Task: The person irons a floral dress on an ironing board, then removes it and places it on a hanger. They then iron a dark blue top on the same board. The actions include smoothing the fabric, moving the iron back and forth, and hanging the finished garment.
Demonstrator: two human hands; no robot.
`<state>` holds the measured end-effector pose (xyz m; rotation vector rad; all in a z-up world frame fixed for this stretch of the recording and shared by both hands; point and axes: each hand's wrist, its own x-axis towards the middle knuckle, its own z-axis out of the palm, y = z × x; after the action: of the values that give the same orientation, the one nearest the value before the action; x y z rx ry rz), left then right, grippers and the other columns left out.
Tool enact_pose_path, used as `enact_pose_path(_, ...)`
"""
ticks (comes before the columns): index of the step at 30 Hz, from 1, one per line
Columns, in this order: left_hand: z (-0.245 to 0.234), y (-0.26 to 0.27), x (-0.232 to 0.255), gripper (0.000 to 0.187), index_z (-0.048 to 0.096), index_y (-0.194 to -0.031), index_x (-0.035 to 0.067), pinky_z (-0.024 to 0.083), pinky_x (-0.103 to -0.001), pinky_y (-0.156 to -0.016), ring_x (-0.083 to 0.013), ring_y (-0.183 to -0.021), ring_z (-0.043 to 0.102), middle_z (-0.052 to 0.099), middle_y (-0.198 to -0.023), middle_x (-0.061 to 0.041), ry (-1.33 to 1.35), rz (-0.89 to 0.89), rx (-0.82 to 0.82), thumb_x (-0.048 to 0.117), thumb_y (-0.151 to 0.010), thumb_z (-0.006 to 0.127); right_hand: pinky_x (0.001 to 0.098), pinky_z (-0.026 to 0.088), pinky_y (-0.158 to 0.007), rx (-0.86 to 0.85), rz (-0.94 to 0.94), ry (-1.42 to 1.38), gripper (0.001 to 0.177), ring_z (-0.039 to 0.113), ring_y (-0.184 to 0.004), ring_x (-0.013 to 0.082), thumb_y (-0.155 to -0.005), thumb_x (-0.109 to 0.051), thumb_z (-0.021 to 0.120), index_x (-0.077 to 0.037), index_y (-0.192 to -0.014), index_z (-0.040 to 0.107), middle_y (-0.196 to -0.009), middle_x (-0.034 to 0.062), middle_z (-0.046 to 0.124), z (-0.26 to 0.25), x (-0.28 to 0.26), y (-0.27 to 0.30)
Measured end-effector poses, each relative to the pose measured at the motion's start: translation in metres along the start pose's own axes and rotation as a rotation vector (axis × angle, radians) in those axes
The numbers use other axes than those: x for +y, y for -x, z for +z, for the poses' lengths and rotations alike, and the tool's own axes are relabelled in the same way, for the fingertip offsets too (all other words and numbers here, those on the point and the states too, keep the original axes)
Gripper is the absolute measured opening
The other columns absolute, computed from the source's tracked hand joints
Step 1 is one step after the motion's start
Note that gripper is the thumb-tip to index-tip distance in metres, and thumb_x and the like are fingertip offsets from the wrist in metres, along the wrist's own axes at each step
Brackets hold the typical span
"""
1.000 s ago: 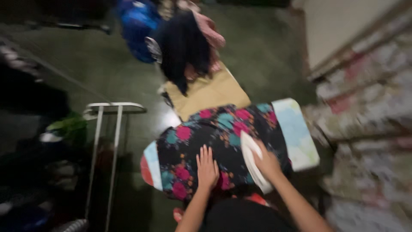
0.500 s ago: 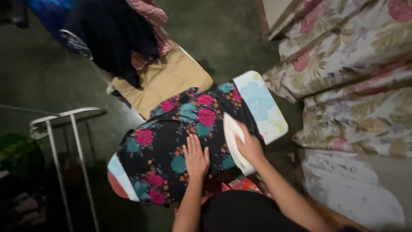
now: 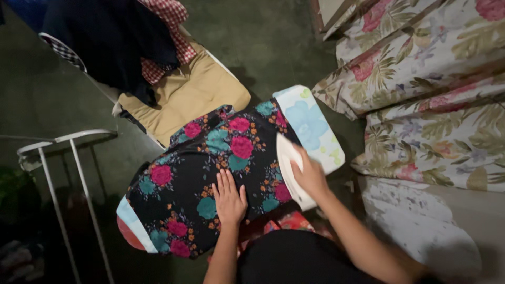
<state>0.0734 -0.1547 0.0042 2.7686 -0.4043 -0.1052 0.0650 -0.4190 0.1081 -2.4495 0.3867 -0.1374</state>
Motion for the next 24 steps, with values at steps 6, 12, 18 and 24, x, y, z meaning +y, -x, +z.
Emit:
enact_pose_path(6,0.0,0.003,0.003,0.071,0.031,-0.158,-0.002,0.021,-0.053,-0.123,-0.0334,-0.154,0.025,0.03,-0.166,-0.019,0.02,-0.005,0.024,0.04,-0.102,0.045,0.0578,0.053,-0.086,-0.13,0.2,0.05,0.049,0.067,-0.096,0.0524,-0.099,-0.035,0.06,-0.026,-0.145,0.047,-0.095,0.029,0.073,0.024,-0.001,-0.108)
enact_pose_path(12,-0.003,0.001,0.001,0.071,0.031,-0.157,-0.002,0.02,-0.053,-0.123,-0.0334,-0.154,0.025,0.03,-0.165,-0.019,0.008,0.003,0.02,0.04,-0.101,0.045,0.0582,0.054,-0.082,-0.259,0.21,0.082,0.05,0.067,-0.093,0.0527,-0.098,-0.036,0.057,-0.027,-0.146,0.044,-0.098,0.0282,0.072,-0.018,0.027,-0.034)
enact_pose_path(18,0.003,0.001,-0.002,0.07,0.031,-0.156,-0.003,0.02,-0.054,-0.122,-0.0349,-0.154,0.025,0.029,-0.165,-0.02,0.027,0.037,0.077,0.039,-0.102,0.047,0.0481,0.055,-0.064,-0.346,0.444,0.05,0.061,0.07,-0.067,0.0392,-0.095,-0.04,0.062,-0.024,-0.15,0.041,-0.078,0.025,0.074,-0.066,0.087,0.049)
enact_pose_path(24,-0.008,0.017,-0.029,0.066,0.035,-0.155,-0.004,0.021,-0.055,-0.123,-0.0442,-0.151,0.028,0.029,-0.163,-0.028,0.255,0.06,0.108,0.029,-0.101,0.054,0.0344,0.056,-0.053,-0.478,0.436,-0.226,0.044,0.069,-0.057,0.0161,-0.093,-0.033,0.073,0.004,-0.114,0.059,-0.078,0.0135,0.076,-0.093,0.135,0.012)
